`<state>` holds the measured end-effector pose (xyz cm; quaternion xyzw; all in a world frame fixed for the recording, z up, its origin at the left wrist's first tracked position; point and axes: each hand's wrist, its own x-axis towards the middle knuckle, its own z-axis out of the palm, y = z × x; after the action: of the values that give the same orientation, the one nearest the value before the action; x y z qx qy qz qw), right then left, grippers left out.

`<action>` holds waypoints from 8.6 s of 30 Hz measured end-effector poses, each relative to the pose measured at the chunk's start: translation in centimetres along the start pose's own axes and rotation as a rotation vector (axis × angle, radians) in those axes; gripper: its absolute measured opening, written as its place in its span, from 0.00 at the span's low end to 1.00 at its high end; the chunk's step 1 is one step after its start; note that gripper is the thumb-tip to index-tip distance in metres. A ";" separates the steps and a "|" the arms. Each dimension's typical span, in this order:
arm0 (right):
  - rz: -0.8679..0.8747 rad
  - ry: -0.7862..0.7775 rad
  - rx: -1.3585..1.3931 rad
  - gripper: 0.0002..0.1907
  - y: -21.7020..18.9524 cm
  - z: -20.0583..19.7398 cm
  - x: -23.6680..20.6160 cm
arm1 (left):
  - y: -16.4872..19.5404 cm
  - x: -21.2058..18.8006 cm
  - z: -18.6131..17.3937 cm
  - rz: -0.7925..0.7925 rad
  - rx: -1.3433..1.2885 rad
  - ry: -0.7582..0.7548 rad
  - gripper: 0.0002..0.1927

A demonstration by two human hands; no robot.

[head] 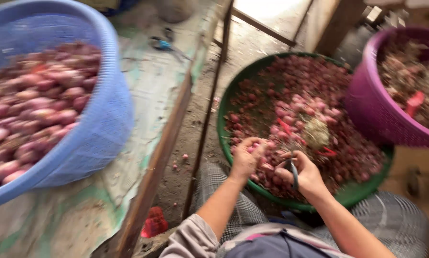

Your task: The person sits on the ground and trims dried roots and stems off shallots with scissors, one bulb at a time, placing trimmed shallots in a blue basket and discarded trimmings in a purple basket. Near the end they pick up a green cloth and continue trimming while holding it.

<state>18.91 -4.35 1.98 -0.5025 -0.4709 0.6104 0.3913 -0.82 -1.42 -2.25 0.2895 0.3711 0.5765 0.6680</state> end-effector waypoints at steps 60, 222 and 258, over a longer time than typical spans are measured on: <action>-0.119 0.192 -0.101 0.22 -3.4 -8.6 -1.7 | 3.6 2.9 6.9 0.610 1.317 -0.339 0.12; 0.338 -0.043 -0.149 0.28 2.4 -3.7 -3.8 | -2.2 -0.5 -2.3 -0.063 0.296 0.125 0.15; 0.336 -0.035 -0.242 0.29 2.1 -4.8 -5.0 | 1.6 2.4 0.3 0.291 1.307 -0.237 0.17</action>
<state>24.59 -8.76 0.88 -0.6067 -0.4571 0.6147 0.2124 -1.31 1.19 -1.12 0.7418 0.5248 0.2823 0.3076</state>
